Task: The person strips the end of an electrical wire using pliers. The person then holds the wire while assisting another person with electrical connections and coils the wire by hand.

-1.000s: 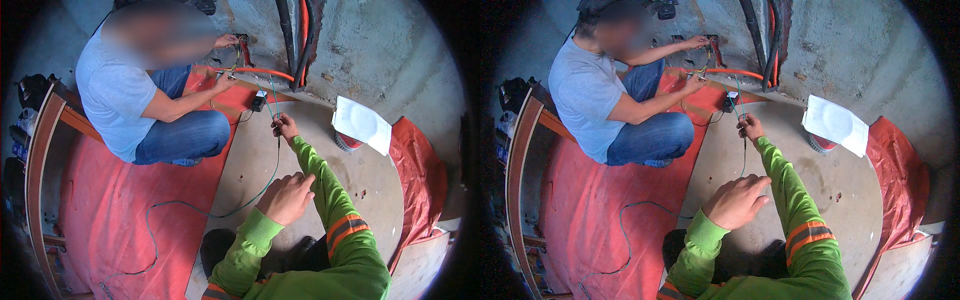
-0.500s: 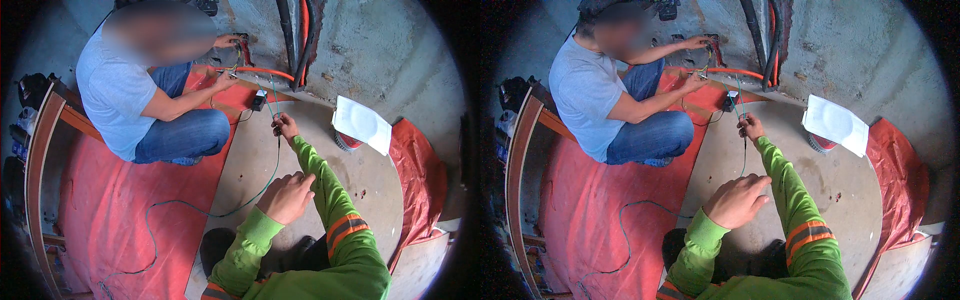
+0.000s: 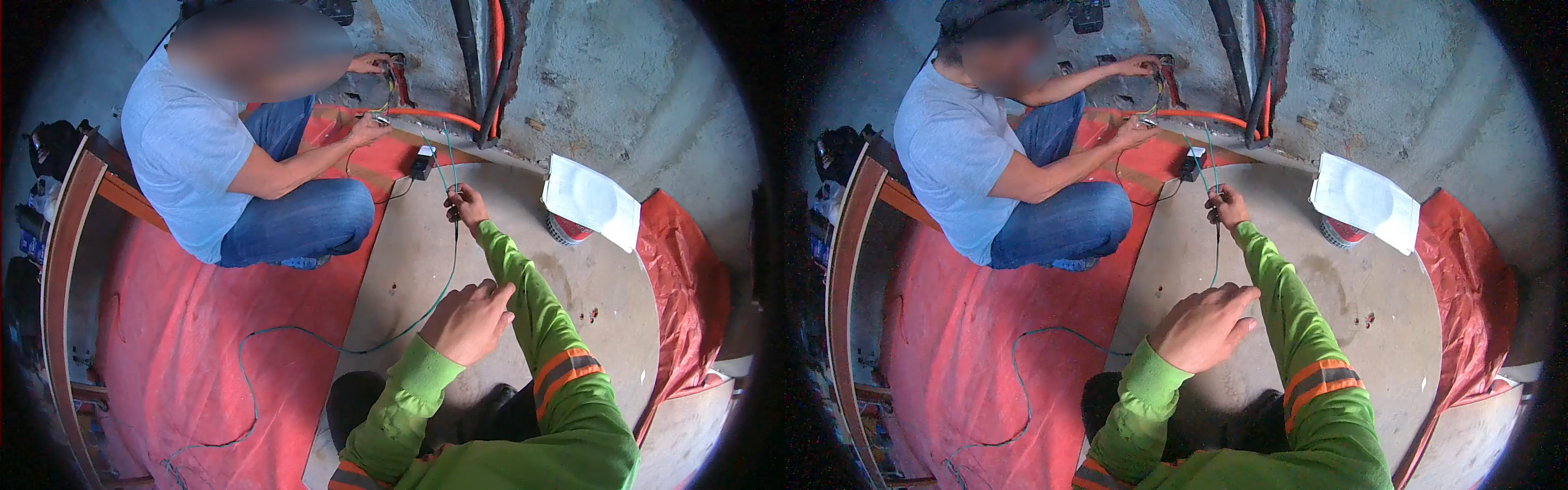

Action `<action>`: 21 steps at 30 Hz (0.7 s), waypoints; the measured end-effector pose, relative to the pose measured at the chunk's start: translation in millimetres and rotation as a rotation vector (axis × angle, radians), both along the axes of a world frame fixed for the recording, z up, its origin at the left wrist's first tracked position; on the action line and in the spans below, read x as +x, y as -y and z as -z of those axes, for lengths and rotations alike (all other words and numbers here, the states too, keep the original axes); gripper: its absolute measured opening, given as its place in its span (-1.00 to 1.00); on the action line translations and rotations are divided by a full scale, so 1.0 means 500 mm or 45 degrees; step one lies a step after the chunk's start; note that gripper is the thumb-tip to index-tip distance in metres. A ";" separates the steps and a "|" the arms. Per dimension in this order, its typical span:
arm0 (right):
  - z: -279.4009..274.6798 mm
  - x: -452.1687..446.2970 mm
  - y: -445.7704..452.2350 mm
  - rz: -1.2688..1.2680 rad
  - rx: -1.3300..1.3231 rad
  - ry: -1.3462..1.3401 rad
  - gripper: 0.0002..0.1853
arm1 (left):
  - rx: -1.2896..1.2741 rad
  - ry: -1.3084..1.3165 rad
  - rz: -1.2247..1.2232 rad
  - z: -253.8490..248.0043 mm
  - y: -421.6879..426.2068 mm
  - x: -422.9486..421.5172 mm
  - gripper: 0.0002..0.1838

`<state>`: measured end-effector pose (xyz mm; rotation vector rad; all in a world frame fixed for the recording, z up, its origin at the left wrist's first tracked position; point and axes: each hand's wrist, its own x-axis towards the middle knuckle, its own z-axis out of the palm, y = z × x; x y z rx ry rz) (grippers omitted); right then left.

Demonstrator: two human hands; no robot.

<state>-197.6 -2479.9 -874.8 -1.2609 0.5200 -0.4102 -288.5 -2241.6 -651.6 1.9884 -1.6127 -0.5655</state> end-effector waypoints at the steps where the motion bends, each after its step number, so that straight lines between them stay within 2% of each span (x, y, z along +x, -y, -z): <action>1: -0.003 0.000 -0.001 0.008 -0.004 -0.014 -0.90 | 0.000 -0.007 0.000 0.000 0.000 0.000 -0.65; 13: 0.011 -0.001 0.009 -0.004 -0.101 -0.160 -0.86 | -0.003 0.012 0.008 -0.002 0.000 0.002 -0.64; 21: 0.022 0.002 0.015 0.002 -0.069 -0.087 -0.86 | -0.030 0.016 -0.001 0.002 -0.002 0.002 -0.65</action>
